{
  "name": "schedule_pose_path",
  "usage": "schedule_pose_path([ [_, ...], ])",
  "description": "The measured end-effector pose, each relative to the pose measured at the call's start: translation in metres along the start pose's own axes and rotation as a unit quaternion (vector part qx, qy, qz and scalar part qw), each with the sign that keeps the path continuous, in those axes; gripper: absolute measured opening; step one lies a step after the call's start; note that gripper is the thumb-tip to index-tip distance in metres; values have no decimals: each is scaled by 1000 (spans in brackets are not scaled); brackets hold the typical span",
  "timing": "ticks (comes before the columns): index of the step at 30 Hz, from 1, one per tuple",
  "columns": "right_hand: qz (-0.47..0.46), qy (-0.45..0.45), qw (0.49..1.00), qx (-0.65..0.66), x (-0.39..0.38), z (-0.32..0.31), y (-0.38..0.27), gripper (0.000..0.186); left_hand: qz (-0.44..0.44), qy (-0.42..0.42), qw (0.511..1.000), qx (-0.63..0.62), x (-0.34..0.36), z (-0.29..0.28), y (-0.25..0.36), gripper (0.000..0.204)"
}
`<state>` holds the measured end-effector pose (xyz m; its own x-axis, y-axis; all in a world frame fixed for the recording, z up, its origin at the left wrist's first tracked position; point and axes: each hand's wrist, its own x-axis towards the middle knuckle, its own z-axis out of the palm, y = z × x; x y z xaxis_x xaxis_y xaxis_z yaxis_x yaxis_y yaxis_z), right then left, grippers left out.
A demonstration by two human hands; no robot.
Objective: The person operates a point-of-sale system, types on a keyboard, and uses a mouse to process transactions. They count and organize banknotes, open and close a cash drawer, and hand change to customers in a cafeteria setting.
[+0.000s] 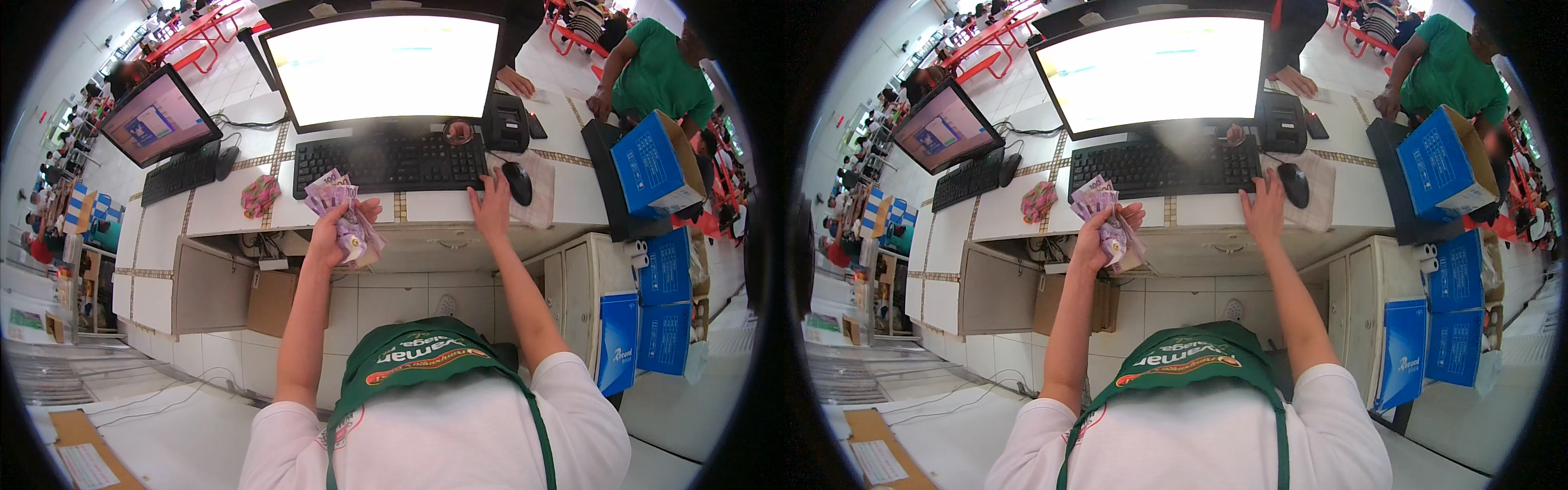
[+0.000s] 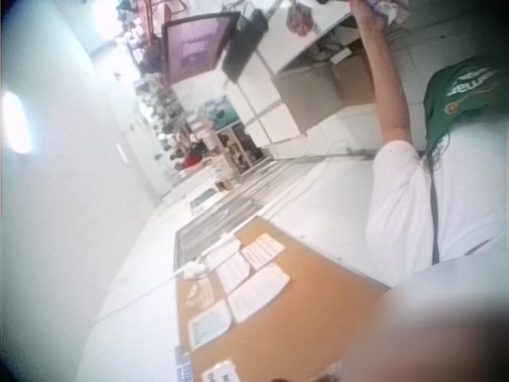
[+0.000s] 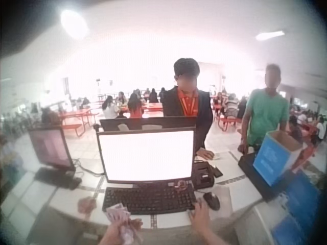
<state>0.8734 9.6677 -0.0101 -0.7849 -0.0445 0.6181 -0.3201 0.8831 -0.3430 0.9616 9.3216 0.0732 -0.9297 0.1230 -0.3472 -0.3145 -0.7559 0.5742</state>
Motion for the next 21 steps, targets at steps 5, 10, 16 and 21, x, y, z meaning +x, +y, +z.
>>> schedule_pose_path([
  [5,8,-24,999,26,-2,4,3,51,33,-25,999,-14,-11,-2,2,18],
  [10,-12,18,999,40,9,3,3,49,47,-58,997,-6,-26,-17,0,15],
  [16,3,-146,988,45,-50,-18,-11,36,-13,-14,999,28,-56,-46,-18,15],
  [21,36,-351,933,-70,-125,8,-26,36,-16,67,997,36,-85,-66,-47,18],
])
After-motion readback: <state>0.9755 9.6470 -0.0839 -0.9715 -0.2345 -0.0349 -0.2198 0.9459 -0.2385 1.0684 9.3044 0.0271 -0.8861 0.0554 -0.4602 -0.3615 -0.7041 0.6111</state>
